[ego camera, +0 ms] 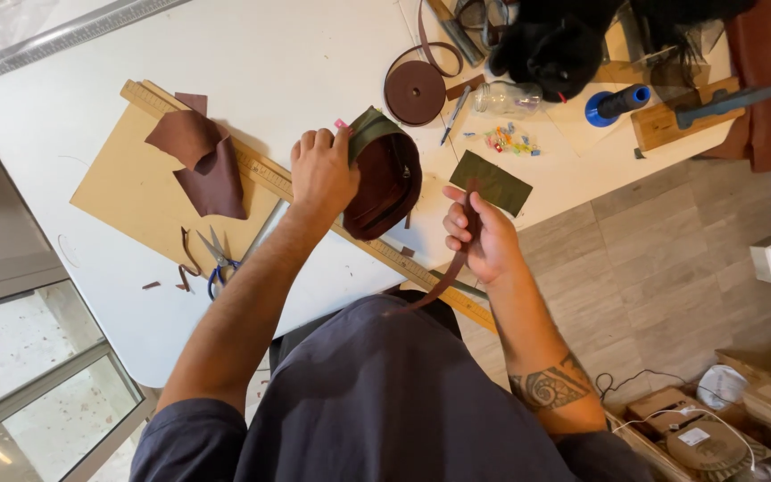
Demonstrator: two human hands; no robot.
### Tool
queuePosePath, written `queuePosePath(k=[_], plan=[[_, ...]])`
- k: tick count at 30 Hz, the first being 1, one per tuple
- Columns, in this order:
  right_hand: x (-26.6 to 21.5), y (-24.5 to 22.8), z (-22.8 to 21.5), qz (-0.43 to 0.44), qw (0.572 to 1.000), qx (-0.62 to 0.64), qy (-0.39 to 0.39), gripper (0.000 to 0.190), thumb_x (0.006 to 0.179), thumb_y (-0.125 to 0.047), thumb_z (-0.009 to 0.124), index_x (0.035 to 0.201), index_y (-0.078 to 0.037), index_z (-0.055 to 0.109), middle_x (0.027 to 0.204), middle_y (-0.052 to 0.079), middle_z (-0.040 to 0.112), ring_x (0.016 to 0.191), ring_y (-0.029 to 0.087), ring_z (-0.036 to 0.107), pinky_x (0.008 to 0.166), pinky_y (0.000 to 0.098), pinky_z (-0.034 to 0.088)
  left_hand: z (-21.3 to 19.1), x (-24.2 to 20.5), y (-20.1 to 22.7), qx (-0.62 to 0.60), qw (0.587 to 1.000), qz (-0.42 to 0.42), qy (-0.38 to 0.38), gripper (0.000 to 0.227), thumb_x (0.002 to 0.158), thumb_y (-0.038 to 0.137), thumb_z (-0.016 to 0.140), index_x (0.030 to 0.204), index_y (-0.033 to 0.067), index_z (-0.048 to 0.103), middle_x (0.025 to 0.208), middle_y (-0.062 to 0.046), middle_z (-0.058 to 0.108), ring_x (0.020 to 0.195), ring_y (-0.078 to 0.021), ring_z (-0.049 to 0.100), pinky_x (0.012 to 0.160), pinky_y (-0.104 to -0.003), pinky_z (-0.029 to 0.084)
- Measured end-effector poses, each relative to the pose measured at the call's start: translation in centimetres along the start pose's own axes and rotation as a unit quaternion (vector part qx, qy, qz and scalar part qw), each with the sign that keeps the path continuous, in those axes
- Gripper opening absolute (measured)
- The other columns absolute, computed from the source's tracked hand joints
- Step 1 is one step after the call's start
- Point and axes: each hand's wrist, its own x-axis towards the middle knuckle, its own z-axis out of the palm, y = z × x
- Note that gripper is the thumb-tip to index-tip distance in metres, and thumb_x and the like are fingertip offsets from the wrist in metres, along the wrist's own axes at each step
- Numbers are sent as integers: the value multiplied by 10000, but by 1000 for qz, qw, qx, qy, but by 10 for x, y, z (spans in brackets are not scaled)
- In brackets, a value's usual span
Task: Assembling a leather bag by sewing components and using clips to hold pieces together
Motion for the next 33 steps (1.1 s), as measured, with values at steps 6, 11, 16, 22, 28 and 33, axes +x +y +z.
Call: queuePosePath(k=[6, 11, 16, 22, 28, 33], plan=[[12, 42, 5, 89, 993, 77, -19, 436, 1075, -349, 468, 1326, -40, 645, 706, -35, 432, 562, 67, 384, 559, 267, 465, 55, 37, -68, -242, 966, 95, 6, 309, 889, -9, 590, 1153, 52, 739, 1036, -131, 702, 1036, -373, 696, 910, -438, 577], [22, 74, 40, 134, 988, 59, 53, 453, 1031, -321, 507, 1339, 3, 583, 746, -3, 447, 583, 99, 403, 553, 301, 452, 107, 67, -119, -313, 948, 33, -52, 266, 941, 81, 653, 1183, 145, 741, 1107, -69, 736, 1120, -294, 680, 975, -419, 546], [60, 110, 57, 139, 987, 48, 65, 426, 1027, -270, 547, 1332, 23, 596, 810, 51, 522, 604, 124, 446, 534, 304, 458, 94, 68, -111, -376, 919, -31, -114, 280, 951, 157, 637, 1212, 179, 738, 1168, -53, 731, 1176, -284, 649, 1013, -436, 521], [113, 113, 85, 89, 991, -19, 99, 267, 993, -165, 604, 1102, 63, 691, 743, 112, 623, 578, 191, 580, 488, 333, 539, 40, 62, -78, -412, 900, 23, -137, 333, 867, 51, 555, 1153, 94, 722, 1147, -46, 716, 1065, -210, 627, 929, -351, 476], [140, 104, 104, 68, 984, -60, 154, 196, 966, -156, 614, 942, 29, 674, 715, 164, 653, 500, 252, 610, 508, 374, 589, 22, 50, -68, -434, 883, 135, -116, 421, 817, 135, 595, 1202, -3, 693, 1235, -139, 687, 1132, -281, 624, 985, -412, 484], [155, 107, 100, 68, 978, -69, 184, 164, 1000, -132, 591, 925, 1, 650, 694, 154, 636, 501, 251, 614, 471, 354, 589, 4, 41, -53, -480, 858, 111, -144, 438, 1043, 316, 460, 1248, -1, 682, 1307, -164, 656, 1239, -295, 588, 1065, -435, 452]])
